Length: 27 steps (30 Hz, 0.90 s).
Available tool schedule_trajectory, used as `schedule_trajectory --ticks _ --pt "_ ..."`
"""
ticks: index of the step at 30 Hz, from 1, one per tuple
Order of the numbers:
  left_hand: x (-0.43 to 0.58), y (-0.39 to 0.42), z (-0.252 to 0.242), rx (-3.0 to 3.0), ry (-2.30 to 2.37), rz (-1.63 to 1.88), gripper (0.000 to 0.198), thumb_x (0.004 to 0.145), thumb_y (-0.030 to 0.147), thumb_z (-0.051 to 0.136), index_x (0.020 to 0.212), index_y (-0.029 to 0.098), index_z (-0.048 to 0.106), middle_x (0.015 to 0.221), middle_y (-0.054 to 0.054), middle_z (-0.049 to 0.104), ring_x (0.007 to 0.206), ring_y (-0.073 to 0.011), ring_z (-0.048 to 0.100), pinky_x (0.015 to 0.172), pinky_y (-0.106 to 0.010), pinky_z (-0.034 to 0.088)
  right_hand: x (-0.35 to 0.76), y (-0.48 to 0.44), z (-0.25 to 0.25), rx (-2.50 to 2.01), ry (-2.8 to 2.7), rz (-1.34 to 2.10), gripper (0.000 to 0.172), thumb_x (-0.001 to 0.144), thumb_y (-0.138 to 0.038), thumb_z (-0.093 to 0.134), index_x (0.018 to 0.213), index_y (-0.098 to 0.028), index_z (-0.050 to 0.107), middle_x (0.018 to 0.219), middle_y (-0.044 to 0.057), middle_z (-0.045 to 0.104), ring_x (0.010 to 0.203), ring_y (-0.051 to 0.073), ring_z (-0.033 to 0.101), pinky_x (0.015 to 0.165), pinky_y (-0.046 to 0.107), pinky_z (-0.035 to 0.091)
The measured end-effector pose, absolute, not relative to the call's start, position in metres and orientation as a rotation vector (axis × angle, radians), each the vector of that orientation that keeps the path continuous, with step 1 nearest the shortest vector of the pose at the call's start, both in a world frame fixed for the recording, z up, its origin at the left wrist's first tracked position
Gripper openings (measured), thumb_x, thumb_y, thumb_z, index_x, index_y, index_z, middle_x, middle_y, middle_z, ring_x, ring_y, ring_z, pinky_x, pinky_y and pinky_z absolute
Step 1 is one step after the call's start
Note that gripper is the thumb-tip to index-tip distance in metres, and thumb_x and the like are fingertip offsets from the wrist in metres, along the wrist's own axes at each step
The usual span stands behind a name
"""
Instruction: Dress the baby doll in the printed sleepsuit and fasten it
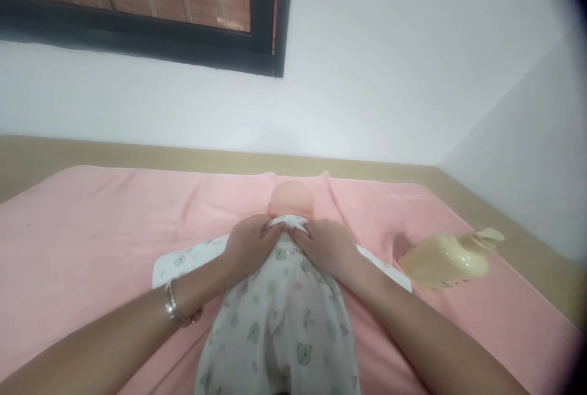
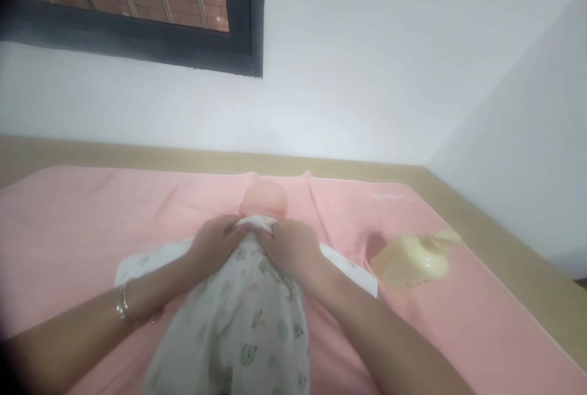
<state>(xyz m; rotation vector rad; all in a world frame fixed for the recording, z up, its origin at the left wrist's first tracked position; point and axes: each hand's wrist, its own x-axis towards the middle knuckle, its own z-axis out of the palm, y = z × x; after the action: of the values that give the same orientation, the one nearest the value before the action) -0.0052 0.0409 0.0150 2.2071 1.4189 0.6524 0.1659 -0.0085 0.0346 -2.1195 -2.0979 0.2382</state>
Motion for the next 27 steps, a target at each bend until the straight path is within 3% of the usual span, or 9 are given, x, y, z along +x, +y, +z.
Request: schedule_trajectory --ticks 27 --pt "-0.0051 0.0401 0.016 2.189 1.412 0.625 0.045 0.086 0.052 0.035 0.058 0.019 0.046 0.057 0.003 0.052 0.057 -0.0139 0.047 0.053 -0.024 0.03 0.1667 -0.0092 0.03 -2.081 -2.084 0.184 0.061 0.094 -0.05 0.014 0.063 -0.02 0.057 0.061 0.003 0.061 0.054 0.016 0.052 0.051 0.026 0.027"
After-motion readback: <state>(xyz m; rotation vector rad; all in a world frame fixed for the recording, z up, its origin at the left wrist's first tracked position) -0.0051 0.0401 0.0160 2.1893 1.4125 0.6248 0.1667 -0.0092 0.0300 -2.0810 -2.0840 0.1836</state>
